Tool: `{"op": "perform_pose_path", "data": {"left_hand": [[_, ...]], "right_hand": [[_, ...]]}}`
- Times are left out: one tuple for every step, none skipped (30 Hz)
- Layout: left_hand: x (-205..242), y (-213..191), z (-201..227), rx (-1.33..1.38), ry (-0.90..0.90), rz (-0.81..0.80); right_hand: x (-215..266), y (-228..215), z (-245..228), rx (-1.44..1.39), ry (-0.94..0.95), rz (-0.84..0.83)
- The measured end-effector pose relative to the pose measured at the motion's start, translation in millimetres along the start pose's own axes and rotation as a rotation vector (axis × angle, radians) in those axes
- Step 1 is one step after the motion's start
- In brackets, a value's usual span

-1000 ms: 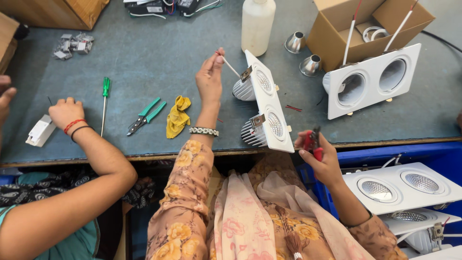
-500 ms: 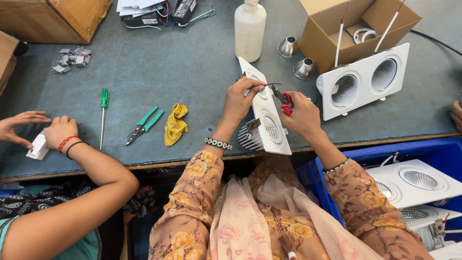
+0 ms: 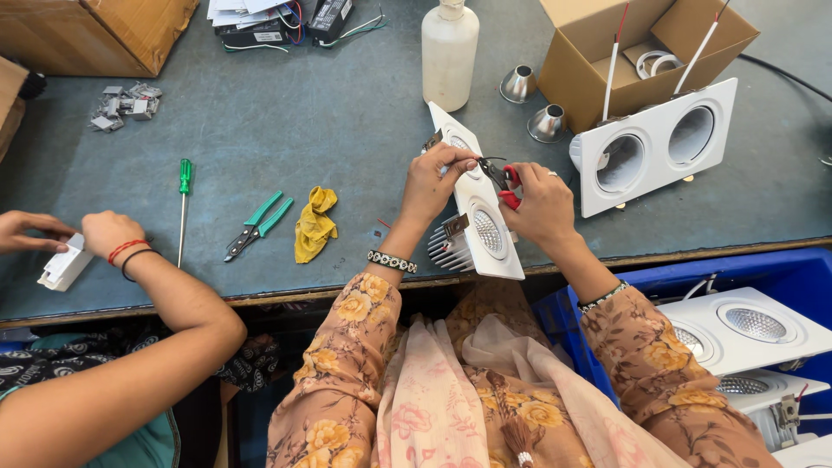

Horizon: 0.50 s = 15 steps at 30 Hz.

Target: The person assembles a dual recessed LED light fixture by stripping wires, connecting them to the driver, and inserting LED modules into the housing. They wipe the interior, place diffusers, and fit white plastic rings around each module. The completed fixture is placed on the workbench.

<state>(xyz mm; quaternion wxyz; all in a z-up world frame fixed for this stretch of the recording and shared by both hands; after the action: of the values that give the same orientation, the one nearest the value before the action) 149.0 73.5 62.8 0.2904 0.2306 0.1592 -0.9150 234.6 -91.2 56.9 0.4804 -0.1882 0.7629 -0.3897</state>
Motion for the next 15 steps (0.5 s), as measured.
{"op": "perform_pose_path", "data": {"left_hand": [[0.8, 0.2, -1.6, -0.007, -0.009, -0.004], [1.4, -0.1, -2.3, -0.005, -0.007, -0.006], [1.7, 0.0, -2.9, -0.003, -0.006, -0.008], [2.3, 0.2, -3.0, -0.001, -0.005, -0.009], [2.3, 0.2, -2.7, -0.006, -0.003, -0.011], [2.3, 0.4, -1.8, -0.012, -0.001, -0.012], [2.4, 0.4, -0.4, -0.018, 0.000, -0.014], [2.2, 0.5, 1.8, -0.023, 0.006, -0.012], [1.5, 0.5, 4.5, -0.028, 0.013, -0.011], [0.7, 0.1, 7.3, -0.034, 0.021, -0.009], [-0.3, -2.9, 8.1, -0.011, 0.010, 0.011], [-0.1, -6.7, 8.2, 0.011, -0.001, 0.030], [3.0, -10.4, 7.0, 0.034, -0.015, 0.047], [7.1, -16.1, 10.7, -0.006, 0.033, 0.072], [10.3, -22.2, 13.6, -0.044, 0.082, 0.091]], "right_hand": [[0.7, -1.2, -0.8, 0.015, -0.016, 0.016], [1.4, -1.9, -1.1, 0.030, -0.033, 0.031], [2.3, -1.9, -0.9, 0.045, -0.049, 0.046], [3.3, 2.4, 2.8, 0.062, -0.032, 0.019], [3.9, 7.4, 7.0, 0.078, -0.016, -0.007], [5.1, 12.9, 11.4, 0.094, 0.001, -0.034], [6.7, 20.4, 23.7, 0.014, 0.100, -0.080], [9.4, 28.8, 35.9, -0.066, 0.199, -0.127], [12.3, 37.5, 47.8, -0.146, 0.297, -0.172], [14.7, 44.8, 58.5, -0.389, 0.393, -0.180], [16.0, 52.8, 67.1, -0.633, 0.483, -0.188], [17.5, 61.5, 72.9, -0.878, 0.569, -0.195], [16.1, 59.0, 74.3, -0.742, 0.510, -0.184], [16.0, 56.8, 73.8, -0.607, 0.449, -0.173], [17.4, 53.9, 72.9, -0.471, 0.393, -0.157]]}}
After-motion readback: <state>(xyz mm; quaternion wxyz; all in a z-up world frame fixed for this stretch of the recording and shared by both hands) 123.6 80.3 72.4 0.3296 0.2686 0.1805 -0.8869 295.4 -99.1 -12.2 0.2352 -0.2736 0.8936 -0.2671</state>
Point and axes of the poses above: each hand's wrist, its own x-axis away from the middle knuckle, its own y-axis out of the palm, z = x × y, the point moved 9 cm from there along -x, towards the middle knuckle, and after that the axes turned 7 degrees about x, right-handed, at the moved point
